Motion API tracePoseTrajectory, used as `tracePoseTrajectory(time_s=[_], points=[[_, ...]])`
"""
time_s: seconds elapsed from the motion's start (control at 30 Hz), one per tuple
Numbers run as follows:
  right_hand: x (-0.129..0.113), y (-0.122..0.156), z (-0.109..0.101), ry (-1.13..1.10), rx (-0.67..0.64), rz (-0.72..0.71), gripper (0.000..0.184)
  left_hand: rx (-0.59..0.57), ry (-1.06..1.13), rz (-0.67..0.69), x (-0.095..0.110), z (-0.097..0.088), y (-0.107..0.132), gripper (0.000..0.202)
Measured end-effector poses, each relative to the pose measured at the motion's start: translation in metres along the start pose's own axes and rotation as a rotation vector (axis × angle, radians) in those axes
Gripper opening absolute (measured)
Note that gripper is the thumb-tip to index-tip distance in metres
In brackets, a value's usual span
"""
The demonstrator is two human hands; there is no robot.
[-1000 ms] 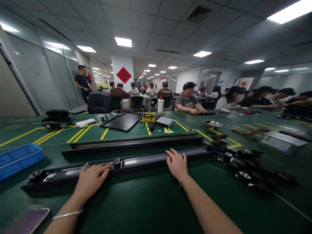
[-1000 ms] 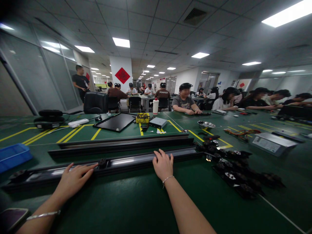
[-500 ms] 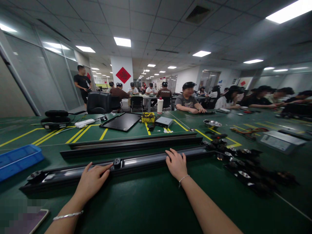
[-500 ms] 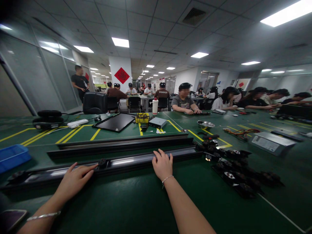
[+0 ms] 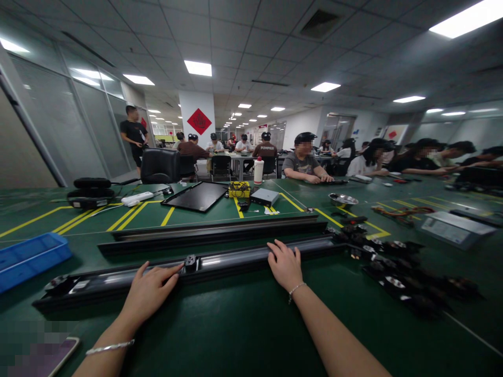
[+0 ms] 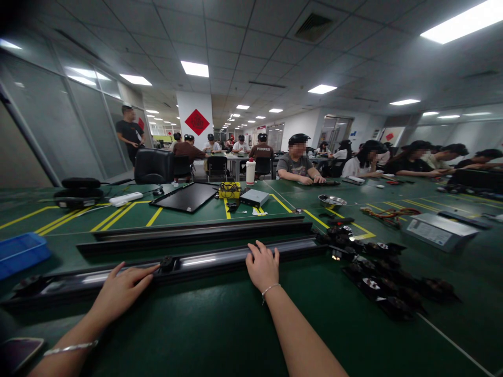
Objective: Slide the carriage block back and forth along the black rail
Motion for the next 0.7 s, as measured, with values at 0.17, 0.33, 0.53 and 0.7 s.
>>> tracePoseTrajectory(time_s=[0.17, 0.33, 0.53, 0.7], points=[[0.0, 0.0, -0.001, 0.022, -0.007, 0.002, 0.041, -0.008, -0.013, 0.0, 0.004, -0.002, -0.001, 0.041], [0.001, -0.001, 0.001, 0.049, -0.005, -0.001, 0.041, -0.009, -0.02, -0.005, 0.009, -0.006, -0.001, 0.041], [0.001, -0.002, 0.002, 0.036, 0.016, -0.004, 0.041, -0.005, -0.039, 0.0, 0.011, -0.007, 0.0, 0.043], [0.002, -0.003, 0.004, 0.078, 0.016, -0.007, 0.041, 0.011, -0.056, 0.006, 0.01, -0.004, 0.0, 0.042]])
Point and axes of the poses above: each hand's wrist, its own y-axis away from the middle knuckle, its own z-axis out of the palm, x = y × z, the point moved 2 cm from there along -y, towards the middle knuckle, and after that the axes turned 15 degrees about z, right-handed, at the moved point
